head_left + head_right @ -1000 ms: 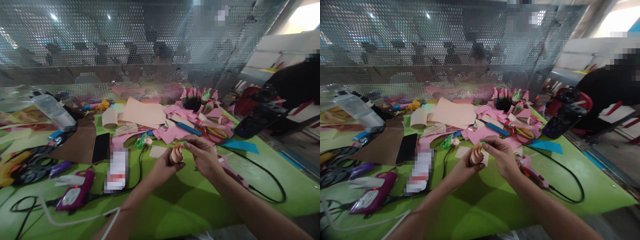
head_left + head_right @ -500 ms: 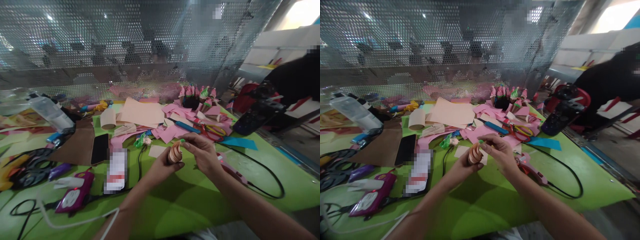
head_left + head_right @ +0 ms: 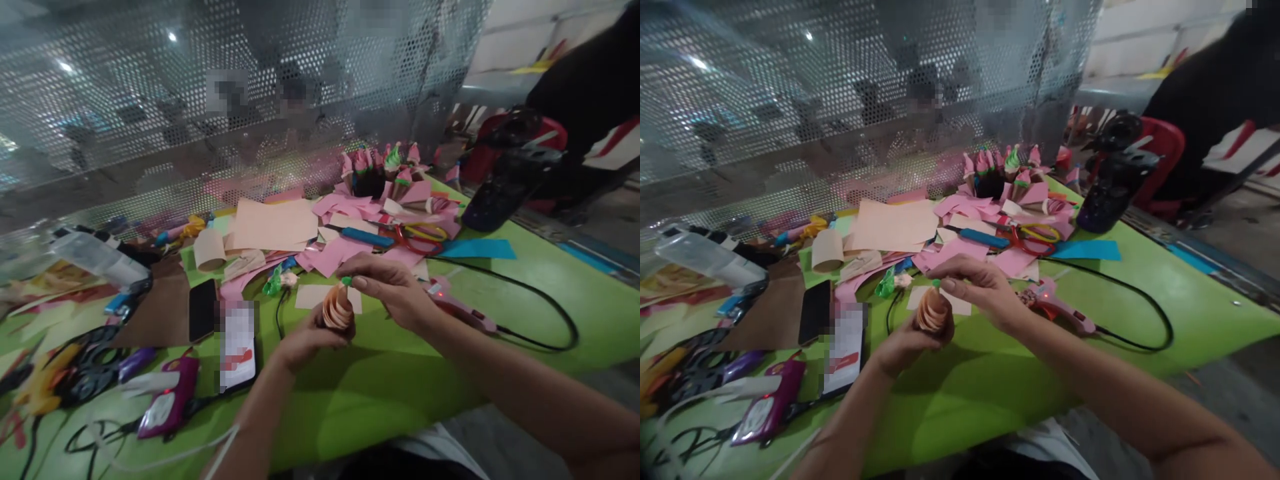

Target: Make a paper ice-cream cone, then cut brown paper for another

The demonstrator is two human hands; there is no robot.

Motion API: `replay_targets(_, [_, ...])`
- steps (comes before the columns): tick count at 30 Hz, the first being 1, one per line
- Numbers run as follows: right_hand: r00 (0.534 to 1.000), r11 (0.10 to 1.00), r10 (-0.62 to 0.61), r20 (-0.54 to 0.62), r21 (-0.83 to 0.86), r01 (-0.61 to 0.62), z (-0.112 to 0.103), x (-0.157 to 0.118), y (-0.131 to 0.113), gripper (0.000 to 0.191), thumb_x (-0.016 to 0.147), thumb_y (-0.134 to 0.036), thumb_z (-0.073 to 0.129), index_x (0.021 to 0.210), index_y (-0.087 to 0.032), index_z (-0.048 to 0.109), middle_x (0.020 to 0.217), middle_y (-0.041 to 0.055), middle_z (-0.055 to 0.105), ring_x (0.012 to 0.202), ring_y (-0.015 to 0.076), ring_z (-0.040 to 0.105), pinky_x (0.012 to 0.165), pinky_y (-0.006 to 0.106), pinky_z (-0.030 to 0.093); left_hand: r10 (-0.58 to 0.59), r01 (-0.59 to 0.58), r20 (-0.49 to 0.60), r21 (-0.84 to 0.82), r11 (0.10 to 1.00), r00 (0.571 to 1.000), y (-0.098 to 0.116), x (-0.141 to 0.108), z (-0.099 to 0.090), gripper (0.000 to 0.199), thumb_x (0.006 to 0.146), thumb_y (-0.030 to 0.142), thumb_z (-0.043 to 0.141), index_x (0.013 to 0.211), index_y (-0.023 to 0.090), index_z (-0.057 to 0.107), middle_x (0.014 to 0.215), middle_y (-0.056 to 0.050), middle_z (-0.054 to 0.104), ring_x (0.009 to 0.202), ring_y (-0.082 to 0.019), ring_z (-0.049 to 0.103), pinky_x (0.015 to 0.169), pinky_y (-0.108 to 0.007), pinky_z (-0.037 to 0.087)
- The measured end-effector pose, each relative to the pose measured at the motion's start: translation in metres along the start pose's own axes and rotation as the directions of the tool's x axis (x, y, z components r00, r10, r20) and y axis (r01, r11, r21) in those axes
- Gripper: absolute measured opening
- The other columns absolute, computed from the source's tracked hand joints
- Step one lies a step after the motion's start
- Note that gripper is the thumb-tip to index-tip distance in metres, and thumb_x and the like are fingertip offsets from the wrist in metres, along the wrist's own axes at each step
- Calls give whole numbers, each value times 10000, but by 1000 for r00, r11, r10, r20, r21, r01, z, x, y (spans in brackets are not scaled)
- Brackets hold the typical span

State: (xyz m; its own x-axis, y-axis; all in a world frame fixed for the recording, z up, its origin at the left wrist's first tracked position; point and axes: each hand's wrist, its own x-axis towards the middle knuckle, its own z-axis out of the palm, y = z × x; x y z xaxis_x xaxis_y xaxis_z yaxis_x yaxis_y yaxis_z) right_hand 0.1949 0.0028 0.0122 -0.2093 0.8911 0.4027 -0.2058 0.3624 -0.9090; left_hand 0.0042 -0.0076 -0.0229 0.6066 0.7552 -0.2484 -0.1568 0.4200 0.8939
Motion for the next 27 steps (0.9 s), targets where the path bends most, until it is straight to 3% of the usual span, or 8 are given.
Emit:
replay_targets(6, [998, 998, -50, 31, -44, 52, 1, 1, -2, 140, 836, -375, 738, 949, -308, 786, 917, 18, 719, 884, 187, 629, 815, 338, 489, -22, 22, -13, -30, 999, 1000, -4, -1, -5, 470, 467, 162, 856, 885, 156, 640, 791, -23, 606, 742, -142, 524, 656, -259, 381])
replay_targets(13, [999, 998, -51, 10, -43, 51, 3, 2, 0, 119, 836, -366, 733, 892, -269, 773, 846, 14, 709, 809, 174, 626, 757, 325, 495, 0, -1, -17, -35, 999, 1000, -4, 0, -5, 452, 476, 157, 851, 874, 154, 636, 764, -12, 596, 714, -129, 519, 653, -252, 386])
replay_targets(19, [999, 1000, -18, 32, -13, 18, 2, 2, -5, 201, 834, -405, 736, 994, -298, 796, 955, 34, 738, 895, 188, 653, 817, 335, 502, 48, -44, -183, 26, 999, 982, -5, 3, -2, 523, 473, 140, 857, 963, 165, 676, 847, -14, 614, 798, -153, 538, 768, -293, 441])
replay_targets(22, [999, 998, 35, -26, 50, -33, 2, 3, -3, 296, 824, -421, 745, 1096, -308, 766, 1000, 33, 735, 940, 194, 660, 829, 339, 517, 85, -68, -238, 80, 994, 967, -1, 2, 4, 694, 493, 166, 856, 1157, 178, 655, 855, -11, 622, 788, -151, 544, 756, -285, 446])
replay_targets(27, [987, 996, 85, -133, 36, -80, 0, 4, 3, 268, 785, -468, 768, 929, -241, 761, 917, 39, 722, 865, 190, 644, 745, 317, 522, 161, -129, -262, 135, 982, 952, 1, 5, 10, 723, 562, 236, 862, 1242, 193, 621, 914, -11, 608, 831, -152, 535, 761, -265, 438])
